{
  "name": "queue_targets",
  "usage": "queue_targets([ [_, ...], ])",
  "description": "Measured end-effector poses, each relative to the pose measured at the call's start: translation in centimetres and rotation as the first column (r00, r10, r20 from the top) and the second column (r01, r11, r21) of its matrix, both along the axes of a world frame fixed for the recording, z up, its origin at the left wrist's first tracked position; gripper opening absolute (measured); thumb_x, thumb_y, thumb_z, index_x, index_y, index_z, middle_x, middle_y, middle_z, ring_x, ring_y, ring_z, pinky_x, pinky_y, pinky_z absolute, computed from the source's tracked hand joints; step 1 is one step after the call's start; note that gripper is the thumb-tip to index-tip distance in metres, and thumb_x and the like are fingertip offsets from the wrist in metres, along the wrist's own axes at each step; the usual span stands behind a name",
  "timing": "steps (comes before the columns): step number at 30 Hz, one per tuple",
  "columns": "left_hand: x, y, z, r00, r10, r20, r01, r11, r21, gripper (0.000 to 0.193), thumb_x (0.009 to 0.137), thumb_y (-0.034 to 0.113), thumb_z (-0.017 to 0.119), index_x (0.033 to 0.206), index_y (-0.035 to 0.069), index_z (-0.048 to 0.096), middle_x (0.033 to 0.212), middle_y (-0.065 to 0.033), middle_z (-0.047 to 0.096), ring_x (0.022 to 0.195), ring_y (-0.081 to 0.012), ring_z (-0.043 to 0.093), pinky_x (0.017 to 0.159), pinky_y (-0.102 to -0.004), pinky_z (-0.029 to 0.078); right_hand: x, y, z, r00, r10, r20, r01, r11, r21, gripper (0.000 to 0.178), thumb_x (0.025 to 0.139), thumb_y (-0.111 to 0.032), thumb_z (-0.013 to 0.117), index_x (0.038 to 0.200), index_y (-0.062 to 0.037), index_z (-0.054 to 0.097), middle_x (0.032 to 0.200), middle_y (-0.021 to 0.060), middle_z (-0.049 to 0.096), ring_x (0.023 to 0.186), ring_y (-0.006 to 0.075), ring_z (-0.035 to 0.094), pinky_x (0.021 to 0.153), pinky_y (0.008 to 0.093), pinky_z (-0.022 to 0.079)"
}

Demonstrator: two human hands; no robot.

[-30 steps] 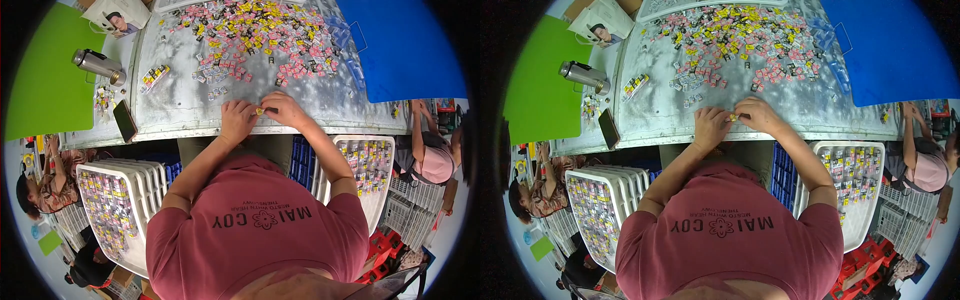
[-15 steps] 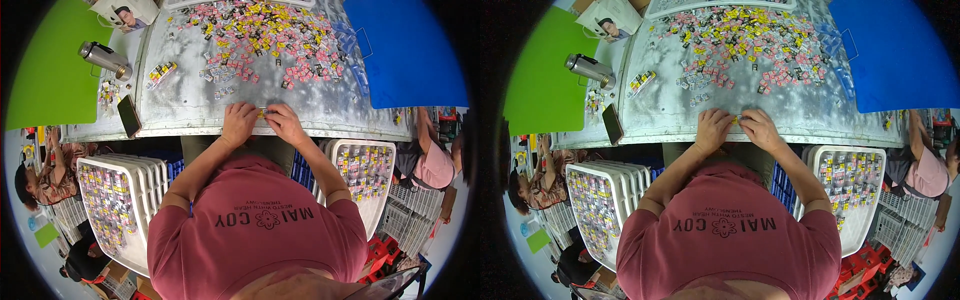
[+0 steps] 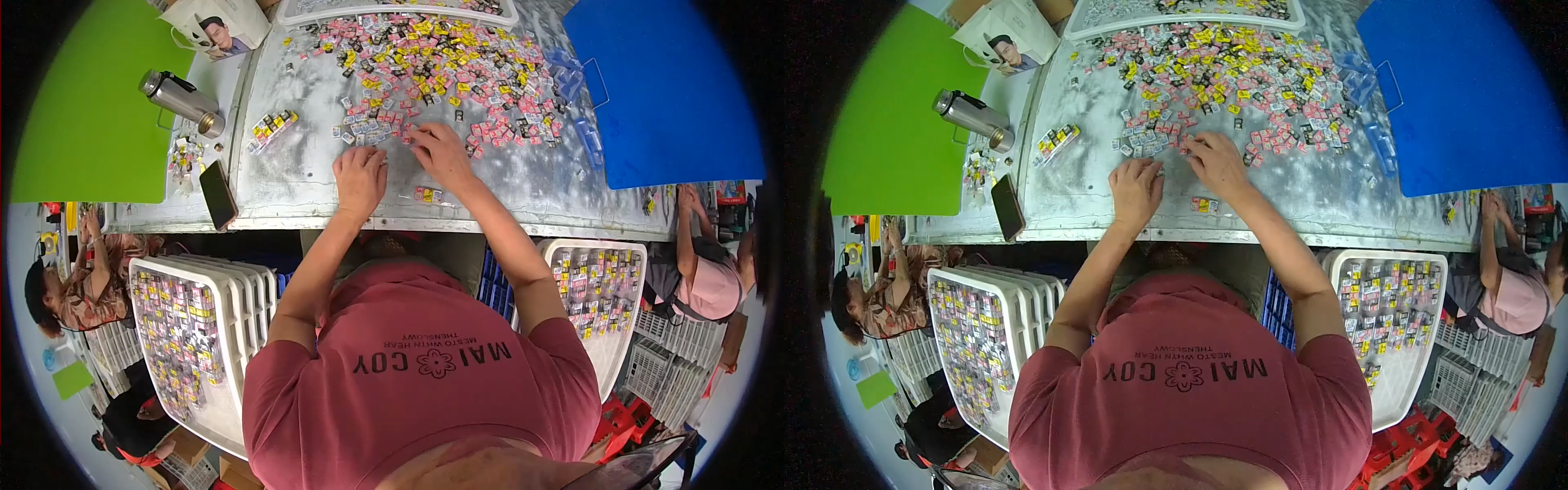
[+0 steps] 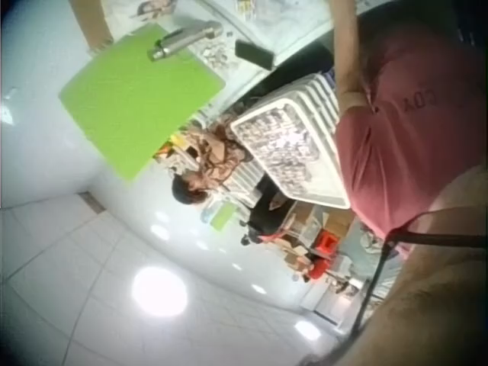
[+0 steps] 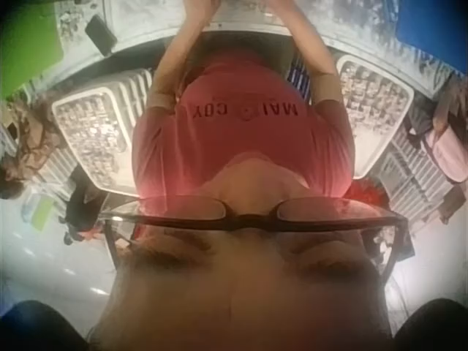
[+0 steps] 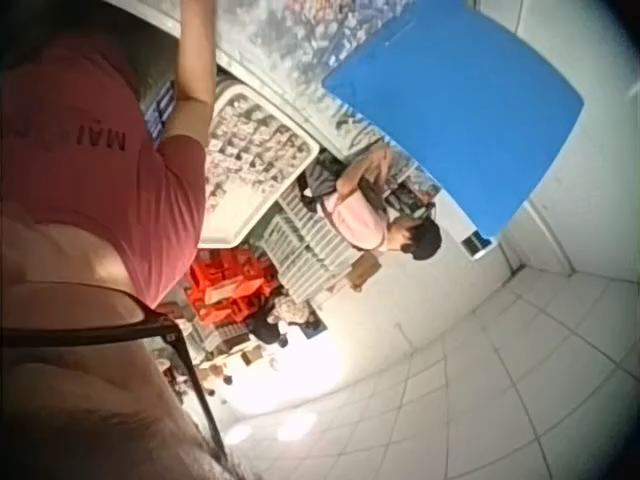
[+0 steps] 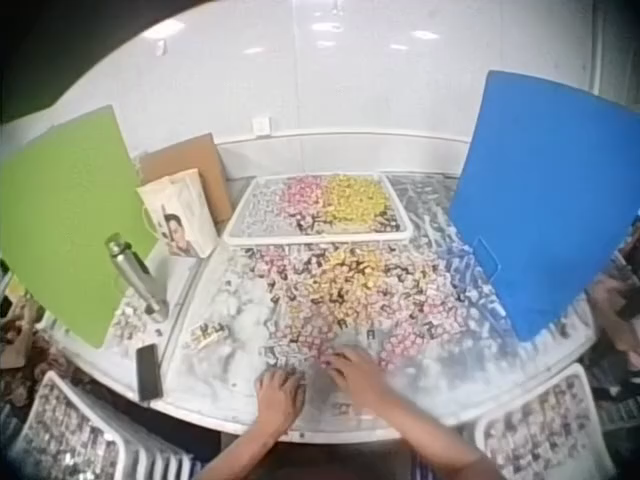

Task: Sorting and arranging small colorful plastic toy parts on a workbench into groups and then placing them into a tray.

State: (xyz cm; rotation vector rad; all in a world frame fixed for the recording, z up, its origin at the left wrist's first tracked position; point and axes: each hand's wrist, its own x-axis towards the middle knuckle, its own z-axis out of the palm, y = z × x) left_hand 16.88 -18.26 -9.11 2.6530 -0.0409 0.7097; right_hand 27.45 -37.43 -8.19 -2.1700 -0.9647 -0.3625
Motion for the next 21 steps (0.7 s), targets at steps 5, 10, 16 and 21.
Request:
queue_targets([
  [5,0.5,0.2,-0.3,0.997,-0.078,-0.008,0.078,0.997,0.016,0.032,0.083,0.012,0.071,0.114,0.012,0.072,0.116,-0.0039,0.066,0.117,-0.0273,0.056,0.100,-0.0469,0.038,0.3,-0.4,-1.6,0.999,0.004,-0.051,-0.003,1.000,0.016,0.028,0.081,-0.009,0.076,0.109,-0.0065,0.072,0.109,0.0093,0.065,0.104,0.0325,0.061,0.091,0.0436,0.050],
  [10,2.3,-0.3,-0.6,0.948,-0.313,-0.054,0.300,0.939,-0.170,0.035,0.082,0.008,0.072,0.117,0.008,0.070,0.117,-0.0100,0.066,0.111,-0.0322,0.061,0.097,-0.0453,0.047,-0.9,-1.5,-1.3,0.988,0.014,-0.157,-0.009,0.999,0.032,0.031,0.080,-0.005,0.075,0.110,-0.0059,0.071,0.112,0.0107,0.066,0.104,0.0329,0.062,0.091,0.0435,0.052],
  [16,3.2,-0.9,-0.3,0.914,-0.392,-0.102,0.335,0.872,-0.356,0.039,0.081,0.005,0.074,0.120,0.002,0.068,0.116,-0.0174,0.065,0.108,-0.0380,0.063,0.094,-0.0441,0.053,-1.4,-1.2,1.4,0.885,0.066,-0.461,-0.031,0.996,0.083,0.035,0.080,-0.006,0.073,0.115,-0.0057,0.070,0.115,0.0128,0.068,0.108,0.0334,0.064,0.093,0.0426,0.053],
  [21,3.3,-1.3,1.0,0.906,-0.408,-0.111,0.342,0.862,-0.375,0.035,0.081,0.008,0.077,0.115,0.006,0.072,0.112,-0.0155,0.064,0.100,-0.0349,0.066,0.088,-0.0427,0.055,4.3,-2.8,-0.2,0.977,-0.108,-0.185,0.119,0.991,0.054,0.038,0.083,-0.006,0.071,0.120,-0.0049,0.070,0.123,0.0160,0.066,0.109,0.0350,0.066,0.097,0.0423,0.054],
])
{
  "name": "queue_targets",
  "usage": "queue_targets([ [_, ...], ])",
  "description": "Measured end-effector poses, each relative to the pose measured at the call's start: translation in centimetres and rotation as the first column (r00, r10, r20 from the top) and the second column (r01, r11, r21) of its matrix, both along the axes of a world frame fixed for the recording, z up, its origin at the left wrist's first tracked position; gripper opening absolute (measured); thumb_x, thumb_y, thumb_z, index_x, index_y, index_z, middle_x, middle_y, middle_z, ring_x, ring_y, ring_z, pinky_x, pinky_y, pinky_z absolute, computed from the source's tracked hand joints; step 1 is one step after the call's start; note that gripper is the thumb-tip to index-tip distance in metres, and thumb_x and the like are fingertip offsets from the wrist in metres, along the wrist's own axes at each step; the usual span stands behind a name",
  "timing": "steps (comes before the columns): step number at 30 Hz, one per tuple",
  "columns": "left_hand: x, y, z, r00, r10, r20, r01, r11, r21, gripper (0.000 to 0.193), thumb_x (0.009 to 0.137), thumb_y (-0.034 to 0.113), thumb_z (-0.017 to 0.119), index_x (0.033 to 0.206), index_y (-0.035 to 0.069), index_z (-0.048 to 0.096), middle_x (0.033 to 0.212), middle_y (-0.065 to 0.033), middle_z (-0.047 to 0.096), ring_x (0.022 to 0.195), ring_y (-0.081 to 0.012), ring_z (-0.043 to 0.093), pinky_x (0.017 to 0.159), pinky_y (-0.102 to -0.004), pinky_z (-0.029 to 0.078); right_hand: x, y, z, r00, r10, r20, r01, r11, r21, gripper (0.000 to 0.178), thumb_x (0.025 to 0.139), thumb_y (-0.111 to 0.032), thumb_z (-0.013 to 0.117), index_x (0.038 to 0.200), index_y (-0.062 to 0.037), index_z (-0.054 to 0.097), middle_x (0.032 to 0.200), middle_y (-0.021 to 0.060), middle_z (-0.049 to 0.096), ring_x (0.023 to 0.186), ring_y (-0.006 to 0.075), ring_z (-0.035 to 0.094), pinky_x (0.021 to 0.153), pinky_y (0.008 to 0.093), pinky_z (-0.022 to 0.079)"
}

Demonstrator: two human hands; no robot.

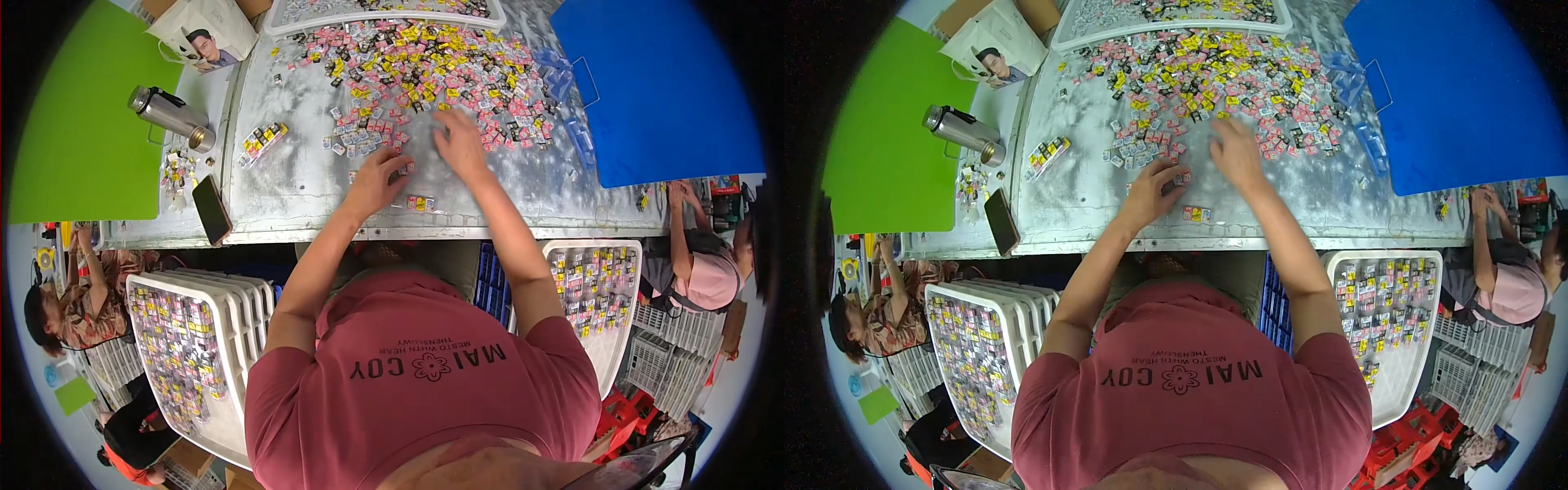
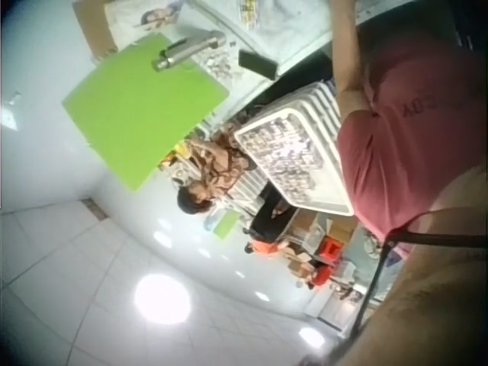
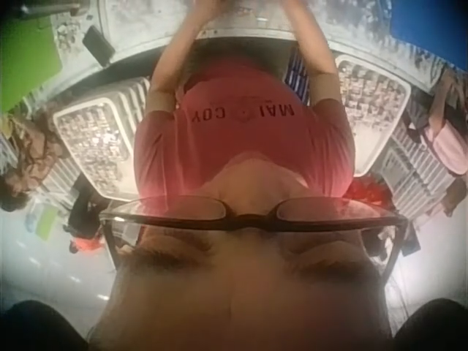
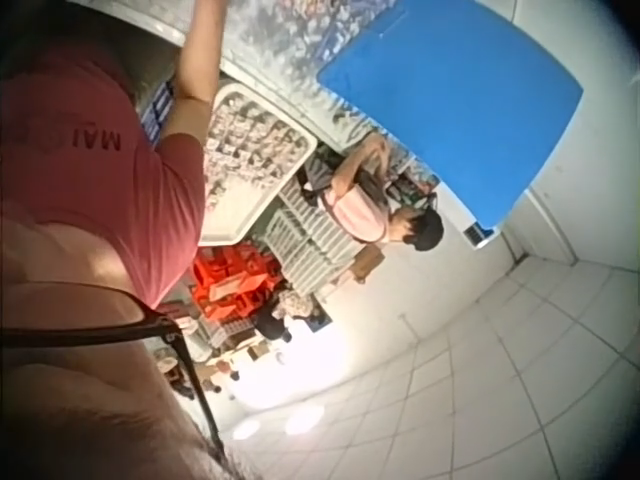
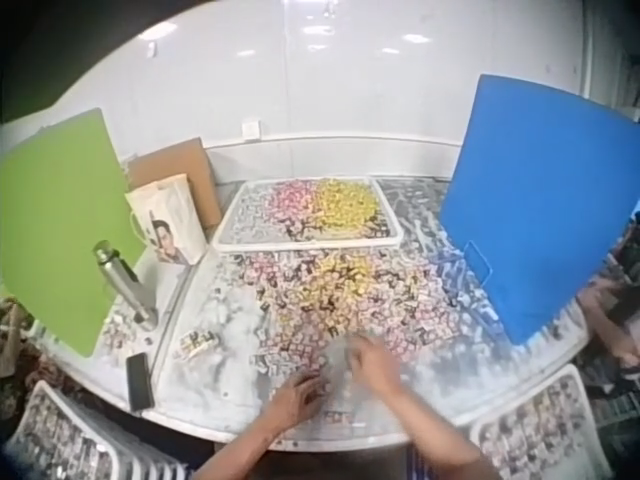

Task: Sorting and arranging small colorful plastic toy parts on a workbench into groups and then placing them into a tray.

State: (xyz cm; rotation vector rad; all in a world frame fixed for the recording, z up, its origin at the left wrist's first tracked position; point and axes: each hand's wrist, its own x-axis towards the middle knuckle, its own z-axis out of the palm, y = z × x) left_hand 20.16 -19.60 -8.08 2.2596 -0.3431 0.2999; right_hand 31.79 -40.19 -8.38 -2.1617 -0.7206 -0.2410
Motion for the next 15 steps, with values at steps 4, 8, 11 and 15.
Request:
queue_targets([
  [4,0.8,-0.1,-1.1,0.999,-0.047,0.014,0.046,0.997,0.069,0.032,0.083,0.008,0.078,0.114,0.011,0.075,0.114,-0.0120,0.065,0.099,-0.0296,0.068,0.086,-0.0396,0.057,3.1,-0.2,0.0,0.974,-0.143,0.177,0.176,0.966,-0.187,0.037,0.083,-0.008,0.070,0.119,-0.0031,0.070,0.124,0.0185,0.065,0.115,0.0375,0.063,0.101,0.0450,0.051],
  [8,1.3,-0.6,-1.8,0.997,-0.013,0.082,0.007,0.998,0.065,0.026,0.083,0.008,0.077,0.110,0.010,0.076,0.109,-0.0109,0.066,0.094,-0.0278,0.069,0.082,-0.0394,0.058,2.8,0.0,-0.2,0.992,-0.080,0.095,0.102,0.960,-0.260,0.037,0.083,-0.010,0.071,0.119,-0.0019,0.070,0.122,0.0188,0.065,0.114,0.0381,0.062,0.099,0.0450,0.051],
  [11,1.4,-0.5,-2.1,0.995,-0.008,0.104,0.005,1.000,0.030,0.025,0.084,0.008,0.077,0.108,0.009,0.076,0.108,-0.0113,0.066,0.089,-0.0281,0.069,0.078,-0.0386,0.058,-0.3,0.7,0.6,0.997,-0.047,-0.054,0.028,0.952,-0.305,0.038,0.083,-0.010,0.073,0.119,-0.0013,0.070,0.116,0.0184,0.065,0.111,0.0376,0.063,0.096,0.0449,0.051],
  [15,1.3,-0.5,-2.4,0.995,0.022,0.096,-0.021,1.000,-0.010,0.025,0.084,0.008,0.077,0.109,0.007,0.076,0.108,-0.0115,0.066,0.085,-0.0279,0.069,0.075,-0.0375,0.058,-3.5,0.5,1.7,0.993,0.038,-0.109,-0.065,0.964,-0.258,0.039,0.081,-0.009,0.075,0.119,-0.0009,0.070,0.109,0.0175,0.066,0.106,0.0361,0.065,0.092,0.0435,0.053],
])
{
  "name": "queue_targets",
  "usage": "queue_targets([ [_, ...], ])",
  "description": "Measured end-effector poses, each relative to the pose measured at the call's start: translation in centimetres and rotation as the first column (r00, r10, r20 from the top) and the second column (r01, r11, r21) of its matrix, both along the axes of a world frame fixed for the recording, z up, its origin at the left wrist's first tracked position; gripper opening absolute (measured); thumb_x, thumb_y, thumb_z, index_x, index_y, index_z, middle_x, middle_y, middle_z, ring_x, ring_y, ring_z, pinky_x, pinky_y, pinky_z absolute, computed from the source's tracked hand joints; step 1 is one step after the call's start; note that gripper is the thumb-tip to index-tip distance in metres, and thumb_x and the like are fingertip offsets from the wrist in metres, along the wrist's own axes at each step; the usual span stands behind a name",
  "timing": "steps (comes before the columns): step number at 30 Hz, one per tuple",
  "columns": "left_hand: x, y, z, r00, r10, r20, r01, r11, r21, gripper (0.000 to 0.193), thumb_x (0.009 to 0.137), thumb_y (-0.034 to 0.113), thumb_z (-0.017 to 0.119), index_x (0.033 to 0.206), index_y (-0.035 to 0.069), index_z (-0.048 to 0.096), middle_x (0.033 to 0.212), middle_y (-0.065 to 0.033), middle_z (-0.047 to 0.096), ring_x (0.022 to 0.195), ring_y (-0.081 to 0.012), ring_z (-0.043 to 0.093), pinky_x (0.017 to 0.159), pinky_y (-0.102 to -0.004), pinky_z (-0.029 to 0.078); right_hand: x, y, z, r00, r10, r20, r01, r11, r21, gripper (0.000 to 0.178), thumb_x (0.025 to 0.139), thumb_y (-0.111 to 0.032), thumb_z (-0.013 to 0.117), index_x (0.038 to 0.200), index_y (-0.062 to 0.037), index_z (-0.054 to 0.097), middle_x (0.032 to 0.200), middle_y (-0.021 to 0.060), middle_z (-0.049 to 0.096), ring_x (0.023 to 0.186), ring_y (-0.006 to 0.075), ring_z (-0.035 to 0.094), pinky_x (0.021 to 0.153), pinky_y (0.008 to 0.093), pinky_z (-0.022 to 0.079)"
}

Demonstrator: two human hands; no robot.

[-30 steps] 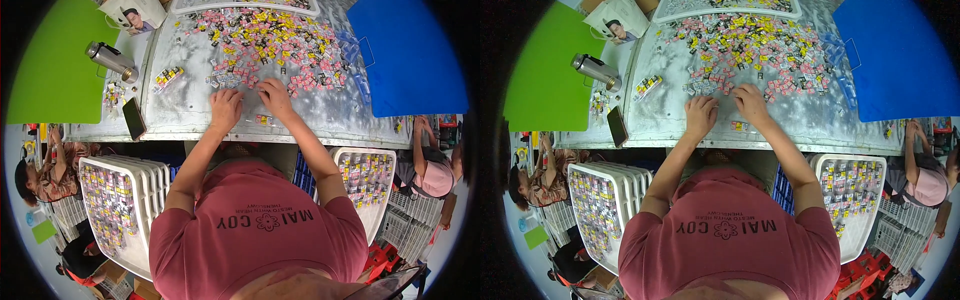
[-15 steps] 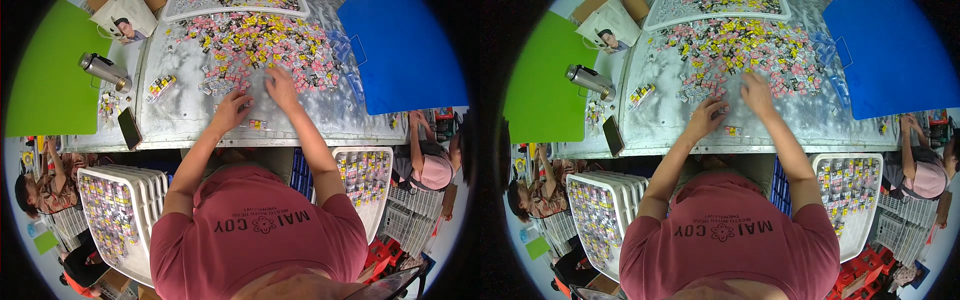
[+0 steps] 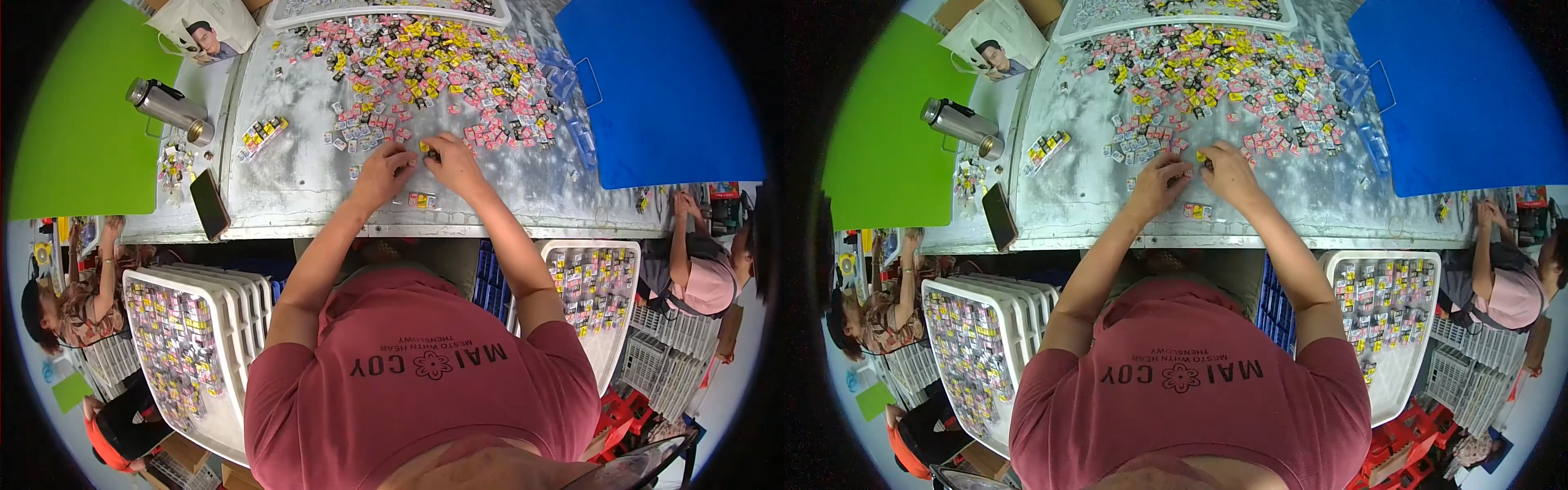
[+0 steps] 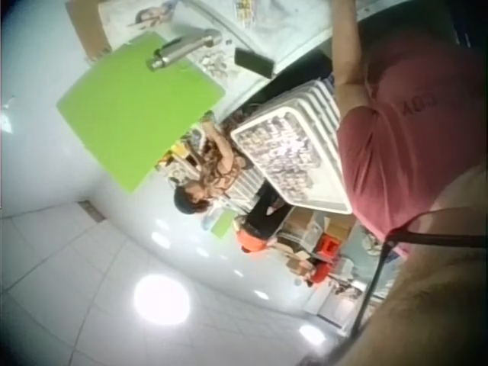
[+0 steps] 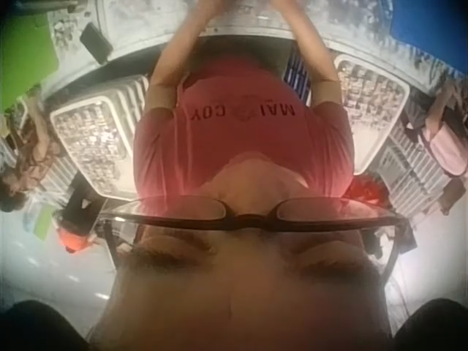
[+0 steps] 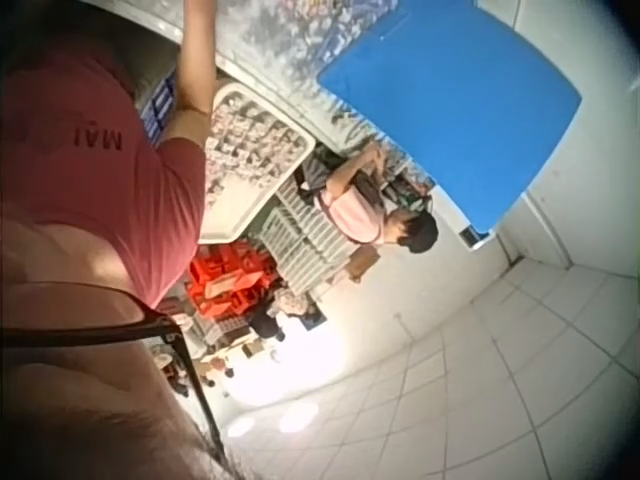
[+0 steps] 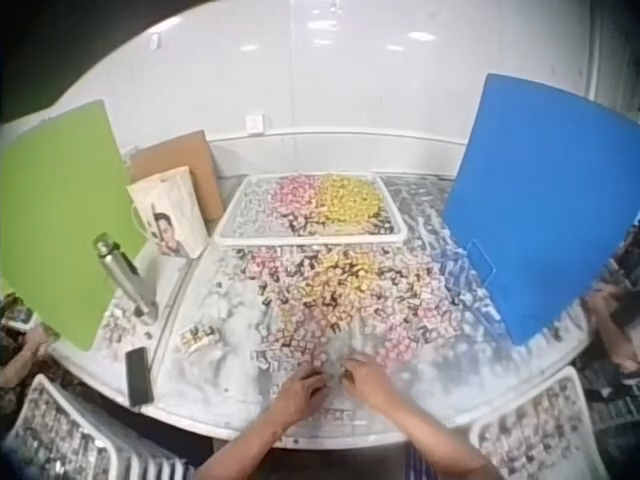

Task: Sorting and arranging small colorful plastic toy parts on a workbench into groups and then placing them into a tray.

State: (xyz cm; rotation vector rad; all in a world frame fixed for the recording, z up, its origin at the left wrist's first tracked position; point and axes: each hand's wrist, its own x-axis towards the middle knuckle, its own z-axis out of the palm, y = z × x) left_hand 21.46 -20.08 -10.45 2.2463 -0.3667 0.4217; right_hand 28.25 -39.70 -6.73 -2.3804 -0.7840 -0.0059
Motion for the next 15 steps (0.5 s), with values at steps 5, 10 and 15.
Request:
queue_targets([
  [5,0.1,-0.4,0.5,0.999,0.039,-0.029,-0.039,0.999,-0.007,0.025,0.085,0.008,0.077,0.110,0.007,0.075,0.111,-0.0124,0.066,0.086,-0.0282,0.070,0.075,-0.0378,0.059,1.2,-1.1,-0.2,1.000,-0.021,-0.013,0.022,0.998,0.063,0.043,0.078,-0.003,0.078,0.120,-0.0016,0.070,0.106,0.0149,0.066,0.095,0.0323,0.068,0.085,0.0395,0.055],
  [10,0.2,-0.5,0.9,0.993,0.075,-0.094,-0.077,0.997,-0.017,0.025,0.087,0.010,0.076,0.112,0.008,0.075,0.118,-0.0137,0.066,0.086,-0.0288,0.072,0.077,-0.0373,0.059,1.9,-0.8,0.4,0.987,0.107,-0.119,-0.102,0.994,0.047,0.044,0.078,-0.006,0.080,0.120,-0.0031,0.071,0.106,0.0137,0.067,0.092,0.0320,0.068,0.084,0.0389,0.056],
  [15,0.1,-0.3,0.7,0.994,0.077,-0.078,-0.079,0.997,-0.024,0.026,0.087,0.011,0.076,0.113,0.008,0.075,0.118,-0.0132,0.066,0.087,-0.0288,0.071,0.077,-0.0375,0.059,4.4,0.4,1.5,0.979,0.009,-0.205,-0.008,1.000,0.007,0.043,0.080,-0.007,0.078,0.122,-0.0037,0.070,0.113,0.0136,0.068,0.098,0.0337,0.067,0.088,0.0406,0.055],
])
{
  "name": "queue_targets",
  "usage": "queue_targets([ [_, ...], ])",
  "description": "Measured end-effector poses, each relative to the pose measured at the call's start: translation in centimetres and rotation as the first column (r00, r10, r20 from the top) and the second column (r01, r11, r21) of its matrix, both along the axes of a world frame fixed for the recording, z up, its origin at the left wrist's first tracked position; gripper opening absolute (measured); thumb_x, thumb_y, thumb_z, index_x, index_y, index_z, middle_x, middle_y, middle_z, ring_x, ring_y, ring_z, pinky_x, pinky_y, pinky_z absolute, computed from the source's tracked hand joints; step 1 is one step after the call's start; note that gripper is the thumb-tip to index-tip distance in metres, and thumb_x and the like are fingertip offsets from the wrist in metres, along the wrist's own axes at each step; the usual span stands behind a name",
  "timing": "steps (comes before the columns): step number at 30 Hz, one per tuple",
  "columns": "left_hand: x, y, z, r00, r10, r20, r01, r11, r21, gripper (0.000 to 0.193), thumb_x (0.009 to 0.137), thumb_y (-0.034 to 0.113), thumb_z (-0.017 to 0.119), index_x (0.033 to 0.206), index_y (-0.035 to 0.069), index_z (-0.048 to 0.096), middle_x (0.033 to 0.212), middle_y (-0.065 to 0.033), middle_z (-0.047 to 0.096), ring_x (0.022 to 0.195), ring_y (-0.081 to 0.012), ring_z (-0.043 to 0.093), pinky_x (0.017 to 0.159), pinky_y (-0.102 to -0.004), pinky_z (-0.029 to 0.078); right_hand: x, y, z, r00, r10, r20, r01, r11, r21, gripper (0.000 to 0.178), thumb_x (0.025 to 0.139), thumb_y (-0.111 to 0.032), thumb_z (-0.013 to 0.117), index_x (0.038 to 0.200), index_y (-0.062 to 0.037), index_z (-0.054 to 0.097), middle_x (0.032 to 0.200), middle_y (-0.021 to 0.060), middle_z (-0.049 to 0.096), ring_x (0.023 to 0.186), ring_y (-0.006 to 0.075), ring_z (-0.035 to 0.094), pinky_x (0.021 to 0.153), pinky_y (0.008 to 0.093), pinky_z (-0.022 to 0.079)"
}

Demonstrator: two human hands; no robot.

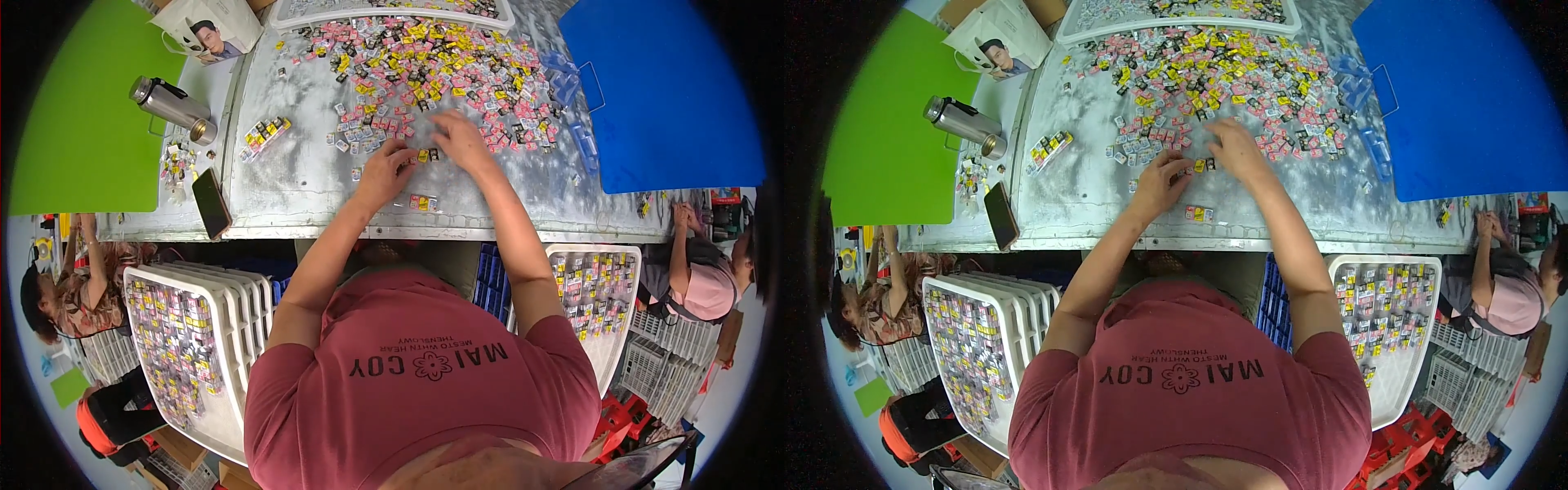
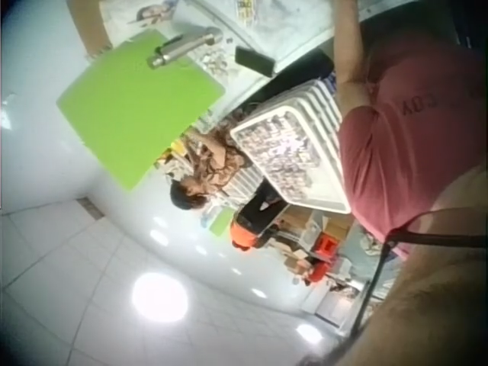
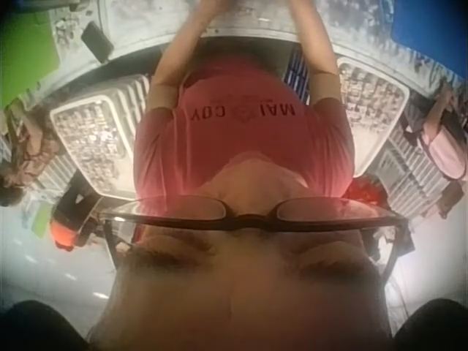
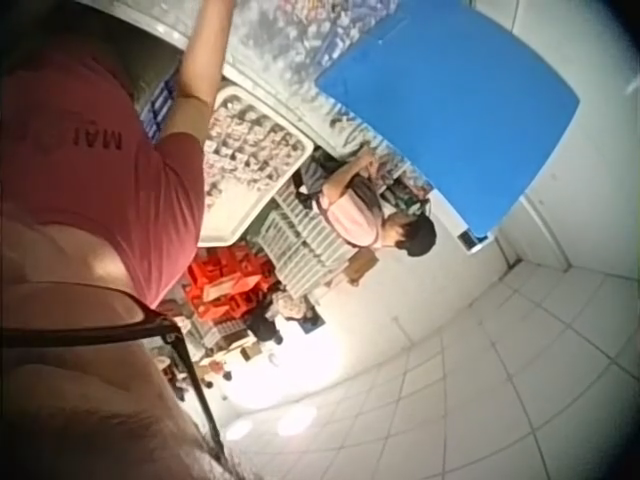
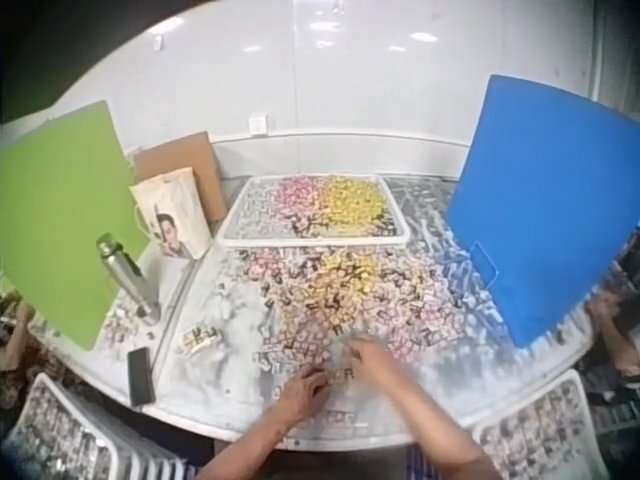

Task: Sorting and arranging small colorful plastic toy parts on a workbench into groups and then placing them into a tray.

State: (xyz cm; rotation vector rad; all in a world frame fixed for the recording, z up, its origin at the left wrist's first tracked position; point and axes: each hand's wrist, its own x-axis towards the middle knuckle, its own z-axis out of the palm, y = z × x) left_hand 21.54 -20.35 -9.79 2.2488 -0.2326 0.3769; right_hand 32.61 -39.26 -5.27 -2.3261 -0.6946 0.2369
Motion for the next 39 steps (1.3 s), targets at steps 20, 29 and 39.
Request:
queue_targets([
  [20,0.4,-0.2,0.3,0.999,-0.022,-0.027,0.023,1.000,0.004,0.026,0.087,0.012,0.076,0.113,0.007,0.074,0.120,-0.0127,0.066,0.084,-0.0280,0.071,0.077,-0.0371,0.058,-5.4,-3.7,-2.5,0.822,0.108,0.559,-0.005,0.983,-0.184,0.034,0.088,-0.003,0.059,0.120,0.0024,0.068,0.121,0.0136,0.064,0.114,0.0328,0.059,0.101,0.0455,0.046],
  [29,0.8,0.1,0.4,0.995,-0.095,0.012,0.093,0.992,0.082,0.036,0.085,0.010,0.076,0.121,0.007,0.071,0.119,-0.0134,0.066,0.101,-0.0326,0.068,0.084,-0.0395,0.058,-8.2,-3.8,-2.7,0.856,0.018,0.517,-0.004,1.000,-0.029,0.039,0.082,0.001,0.065,0.120,-0.0009,0.071,0.122,0.0152,0.066,0.114,0.0361,0.062,0.102,0.0457,0.048],
  [39,0.7,0.3,0.5,0.994,-0.064,-0.086,0.065,0.998,0.011,0.039,0.083,0.006,0.077,0.121,0.007,0.071,0.118,-0.0135,0.064,0.082,-0.0260,0.067,0.077,-0.0361,0.057,-5.9,-7.4,-2.9,0.835,-0.192,0.516,0.161,0.981,0.105,0.022,0.082,0.000,0.070,0.103,-0.0026,0.073,0.109,0.0140,0.068,0.100,0.0347,0.064,0.090,0.0453,0.052],
])
